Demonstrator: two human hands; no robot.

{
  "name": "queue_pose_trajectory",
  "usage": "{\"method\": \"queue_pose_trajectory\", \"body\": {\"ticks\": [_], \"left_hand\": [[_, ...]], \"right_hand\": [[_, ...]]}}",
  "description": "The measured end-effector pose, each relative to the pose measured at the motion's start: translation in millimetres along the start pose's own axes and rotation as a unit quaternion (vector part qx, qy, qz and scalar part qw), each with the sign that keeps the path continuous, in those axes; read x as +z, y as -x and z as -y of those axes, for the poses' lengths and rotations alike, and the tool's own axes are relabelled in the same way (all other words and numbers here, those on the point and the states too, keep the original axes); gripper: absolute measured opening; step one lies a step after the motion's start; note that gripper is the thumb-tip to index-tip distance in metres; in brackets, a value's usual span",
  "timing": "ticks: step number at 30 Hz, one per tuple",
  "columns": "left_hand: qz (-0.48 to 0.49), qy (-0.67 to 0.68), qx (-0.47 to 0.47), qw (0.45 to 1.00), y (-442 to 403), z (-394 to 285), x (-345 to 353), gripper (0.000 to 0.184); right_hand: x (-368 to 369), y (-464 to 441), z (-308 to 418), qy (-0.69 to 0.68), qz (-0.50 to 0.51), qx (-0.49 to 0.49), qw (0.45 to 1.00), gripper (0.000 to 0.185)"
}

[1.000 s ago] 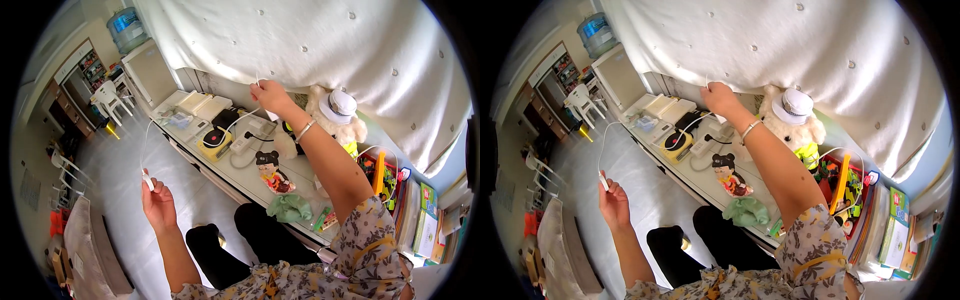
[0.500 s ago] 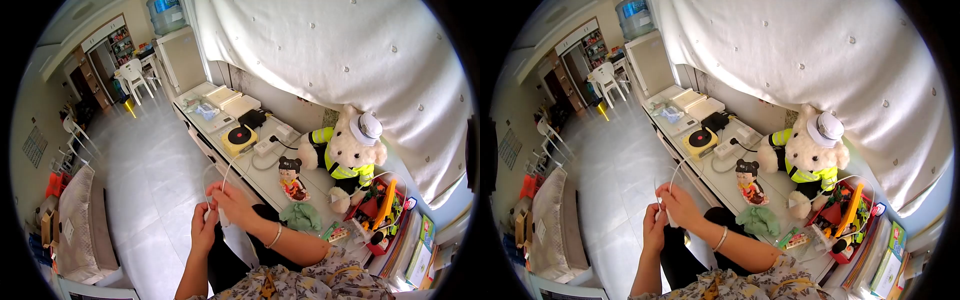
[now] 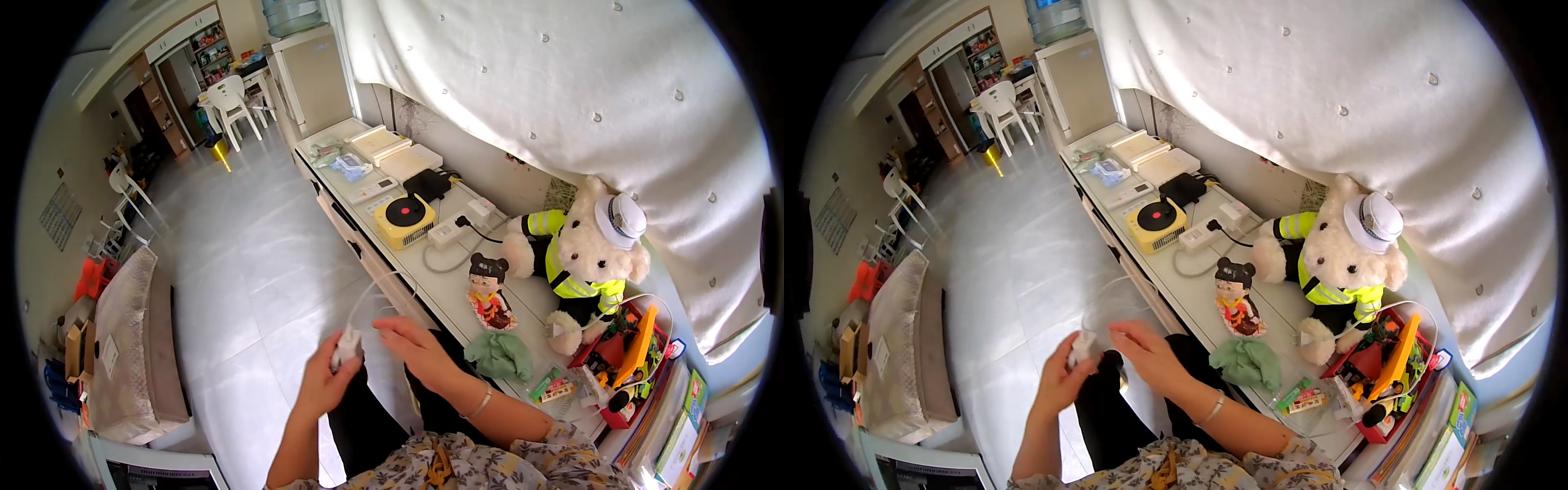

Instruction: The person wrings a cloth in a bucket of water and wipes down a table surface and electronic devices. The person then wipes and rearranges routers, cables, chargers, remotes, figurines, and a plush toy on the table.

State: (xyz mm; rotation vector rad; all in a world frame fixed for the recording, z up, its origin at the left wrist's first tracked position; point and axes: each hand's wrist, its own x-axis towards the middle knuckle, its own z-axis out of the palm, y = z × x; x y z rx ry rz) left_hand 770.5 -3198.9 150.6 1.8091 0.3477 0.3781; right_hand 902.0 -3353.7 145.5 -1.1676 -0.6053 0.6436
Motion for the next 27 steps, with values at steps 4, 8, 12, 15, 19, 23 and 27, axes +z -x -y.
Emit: {"method": "queue_pose_trajectory", "body": {"ticks": [4,8,12,15,19,23,27], "left_hand": [[-0.039,-0.029,0.047,0.998,-26.8,-18.8,-36.9,0.057],[-0.088,-0.095,0.098,0.987,-67.2,-35.5,-64.9,0.054],[-0.109,-0.12,0.116,0.98,-116.5,-51.1,-74.3,0.054],[-0.12,-0.169,0.156,0.966,-157.8,-60.2,-73.2,0.054],[-0.135,-0.257,0.181,0.94,-221.0,-57.7,-75.0,0.052],[-0.142,-0.329,0.246,0.901,-282.3,-47.9,-73.7,0.049],[-0.136,-0.364,0.234,0.891,-335.9,-30.3,-73.7,0.05]], "right_hand": [[-39.3,34.8,2.2,0.171,-0.049,-0.036,0.983,0.022],[-79.3,65.5,-2.4,0.44,-0.189,-0.192,0.857,0.025],[-110.2,94.4,-12.8,0.562,-0.195,-0.16,0.788,0.03],[-114.1,103.9,-18.3,0.626,-0.196,-0.12,0.745,0.038],[-106.3,101.8,-16.7,0.64,-0.16,-0.043,0.75,0.047],[-112.8,93.5,-26.7,0.641,-0.152,-0.011,0.752,0.05],[-105.0,88.4,-38.4,0.608,-0.219,0.031,0.762,0.047]]}}
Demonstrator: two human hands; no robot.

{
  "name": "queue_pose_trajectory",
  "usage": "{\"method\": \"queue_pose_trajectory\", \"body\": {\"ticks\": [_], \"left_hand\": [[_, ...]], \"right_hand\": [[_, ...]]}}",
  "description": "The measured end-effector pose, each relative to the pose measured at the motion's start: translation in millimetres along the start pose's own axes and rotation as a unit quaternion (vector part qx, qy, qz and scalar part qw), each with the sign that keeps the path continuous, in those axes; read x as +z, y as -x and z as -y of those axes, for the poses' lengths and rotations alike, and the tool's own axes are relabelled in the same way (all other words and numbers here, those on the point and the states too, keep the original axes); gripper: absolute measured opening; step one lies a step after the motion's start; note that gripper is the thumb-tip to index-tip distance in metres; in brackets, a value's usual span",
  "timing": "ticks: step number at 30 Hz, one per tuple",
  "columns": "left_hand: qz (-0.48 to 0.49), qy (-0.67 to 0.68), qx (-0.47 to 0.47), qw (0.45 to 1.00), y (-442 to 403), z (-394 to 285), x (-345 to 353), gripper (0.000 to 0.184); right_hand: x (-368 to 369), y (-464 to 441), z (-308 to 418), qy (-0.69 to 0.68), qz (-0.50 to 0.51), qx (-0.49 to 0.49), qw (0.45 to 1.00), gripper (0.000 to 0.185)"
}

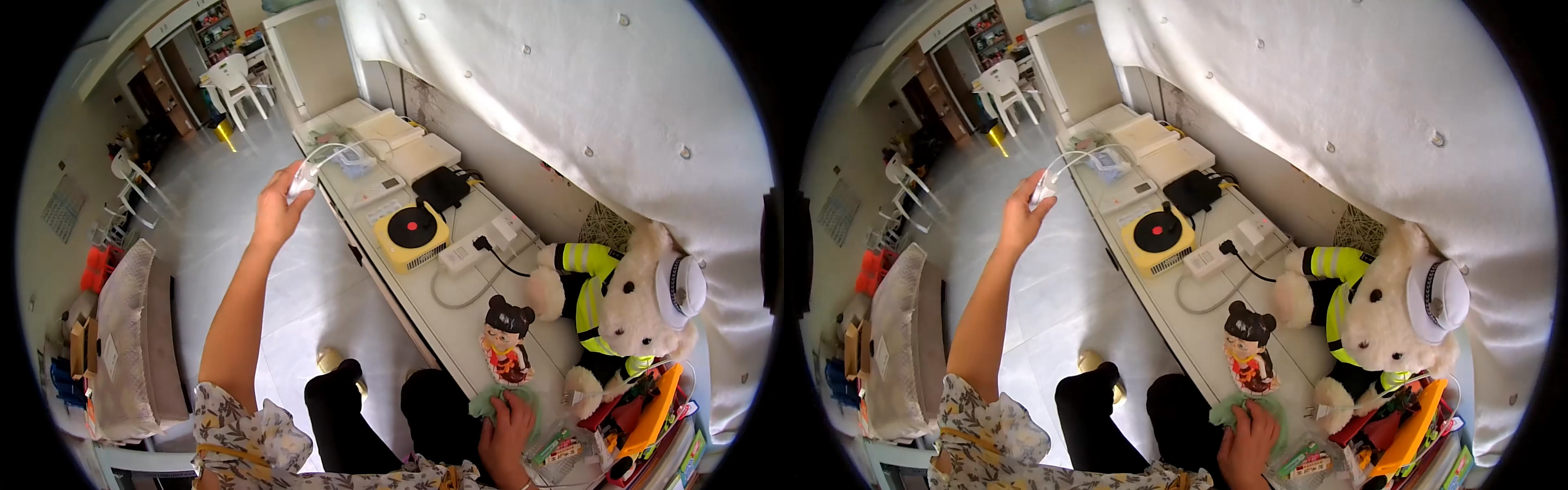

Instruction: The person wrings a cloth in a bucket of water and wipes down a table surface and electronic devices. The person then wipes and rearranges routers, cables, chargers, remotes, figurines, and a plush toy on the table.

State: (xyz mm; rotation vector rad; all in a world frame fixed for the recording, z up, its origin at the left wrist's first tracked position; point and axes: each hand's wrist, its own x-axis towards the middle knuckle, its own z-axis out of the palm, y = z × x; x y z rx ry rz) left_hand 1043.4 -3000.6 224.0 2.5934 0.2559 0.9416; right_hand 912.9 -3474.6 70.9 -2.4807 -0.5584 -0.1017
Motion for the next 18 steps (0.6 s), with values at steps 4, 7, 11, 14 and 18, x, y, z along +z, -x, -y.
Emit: {"method": "queue_pose_trajectory", "body": {"ticks": [4,7,11,14,18], "left_hand": [[0.002,0.063,0.069,0.996,-21.4,31.6,35.9,0.051],[0.03,0.063,0.06,0.996,-26.8,25.7,48.8,0.052],[0.065,0.087,0.065,0.992,-29.6,31.2,72.2,0.053],[0.086,0.106,0.081,0.987,-30.2,40.1,91.6,0.054],[0.108,0.108,0.091,0.984,-30.9,43.8,107.8,0.053]], "right_hand": [[9.8,-4.4,3.6,0.054,-0.014,0.007,0.998,0.044],[13.1,-8.0,2.2,0.07,-0.006,0.007,0.997,0.04],[9.9,-14.4,5.4,0.087,-0.035,-0.007,0.996,0.033],[5.6,-20.0,9.6,0.091,-0.055,-0.021,0.994,0.028],[8.8,-19.7,8.6,0.112,-0.056,-0.028,0.992,0.025]]}}
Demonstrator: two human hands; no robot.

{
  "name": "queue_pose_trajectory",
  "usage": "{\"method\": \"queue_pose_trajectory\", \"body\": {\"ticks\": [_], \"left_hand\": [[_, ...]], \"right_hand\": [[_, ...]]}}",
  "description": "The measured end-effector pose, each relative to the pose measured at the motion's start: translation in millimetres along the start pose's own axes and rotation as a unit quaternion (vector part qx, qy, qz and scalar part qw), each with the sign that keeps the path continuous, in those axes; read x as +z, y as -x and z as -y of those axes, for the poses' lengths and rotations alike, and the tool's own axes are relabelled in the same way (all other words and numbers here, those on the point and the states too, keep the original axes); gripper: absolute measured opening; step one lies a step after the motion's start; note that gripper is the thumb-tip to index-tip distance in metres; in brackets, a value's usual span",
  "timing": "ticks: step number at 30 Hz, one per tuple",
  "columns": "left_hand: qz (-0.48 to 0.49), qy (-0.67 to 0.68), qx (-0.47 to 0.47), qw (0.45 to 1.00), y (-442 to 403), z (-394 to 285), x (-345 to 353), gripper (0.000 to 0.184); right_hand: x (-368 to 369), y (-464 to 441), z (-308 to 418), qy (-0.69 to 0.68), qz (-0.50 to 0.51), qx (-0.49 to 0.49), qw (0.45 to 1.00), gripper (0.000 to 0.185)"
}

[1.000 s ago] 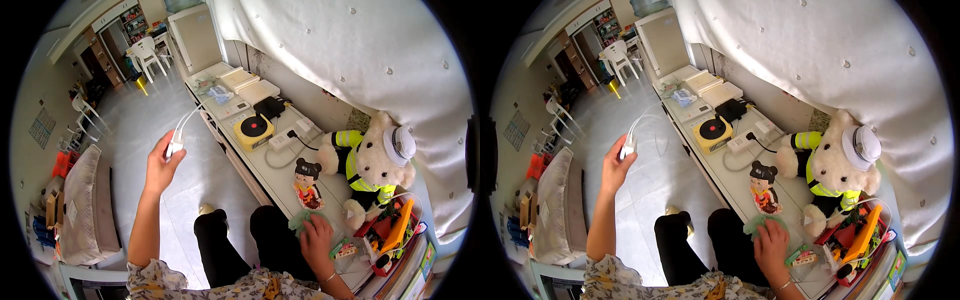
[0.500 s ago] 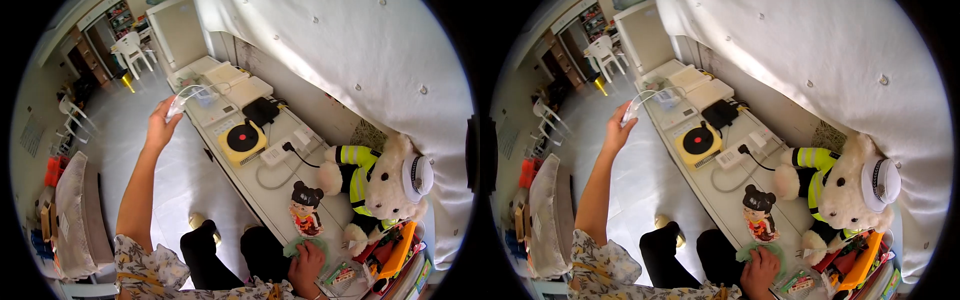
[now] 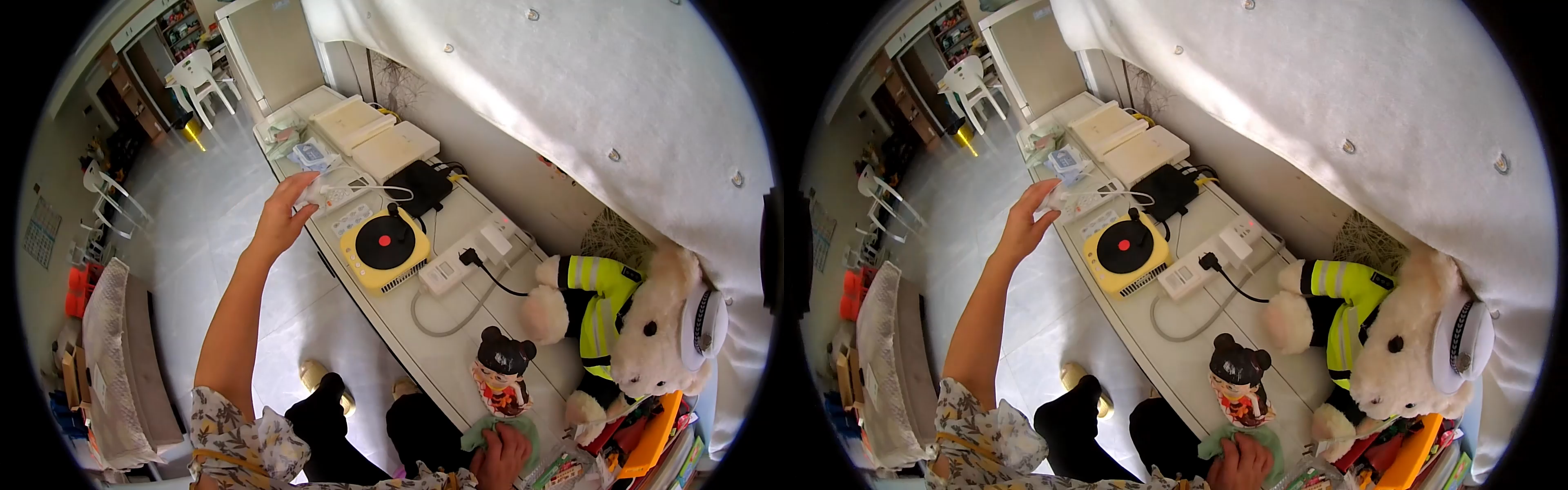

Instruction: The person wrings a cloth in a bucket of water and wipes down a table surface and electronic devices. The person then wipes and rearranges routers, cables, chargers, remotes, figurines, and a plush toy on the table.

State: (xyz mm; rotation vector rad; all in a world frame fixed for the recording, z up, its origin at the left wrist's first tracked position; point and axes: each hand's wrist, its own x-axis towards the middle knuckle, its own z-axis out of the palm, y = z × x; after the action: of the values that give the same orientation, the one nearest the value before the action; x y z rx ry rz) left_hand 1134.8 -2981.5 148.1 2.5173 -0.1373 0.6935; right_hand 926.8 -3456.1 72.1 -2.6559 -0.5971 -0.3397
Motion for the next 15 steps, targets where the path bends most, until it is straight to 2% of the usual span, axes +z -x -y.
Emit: {"method": "queue_pose_trajectory", "body": {"ticks": [5,7,9,11,12,15], "left_hand": [[-0.014,-0.019,0.017,1.0,-1.9,15.4,1.6,0.053],[-0.084,-0.07,0.018,0.994,-8.7,20.4,-4.8,0.053],[-0.092,-0.072,-0.016,0.993,-16.8,21.6,-16.2,0.054],[-0.154,-0.116,0.037,0.981,-24.3,30.7,-25.6,0.055],[-0.167,-0.119,0.048,0.978,-28.2,36.7,-30.1,0.05],[-0.158,-0.168,0.032,0.973,-33.4,40.4,-36.1,0.051]], "right_hand": [[6.2,1.8,-2.4,0.003,-0.008,-0.011,1.0,0.024],[6.6,2.1,-1.9,0.005,-0.002,-0.014,1.0,0.024],[5.7,2.0,-1.2,-0.001,0.011,-0.002,1.0,0.024],[9.2,4.1,-1.9,0.006,0.006,-0.008,1.0,0.025],[11.0,4.8,-2.1,0.012,-0.001,-0.007,1.0,0.026],[7.5,2.4,-1.5,0.011,0.015,-0.009,1.0,0.028]]}}
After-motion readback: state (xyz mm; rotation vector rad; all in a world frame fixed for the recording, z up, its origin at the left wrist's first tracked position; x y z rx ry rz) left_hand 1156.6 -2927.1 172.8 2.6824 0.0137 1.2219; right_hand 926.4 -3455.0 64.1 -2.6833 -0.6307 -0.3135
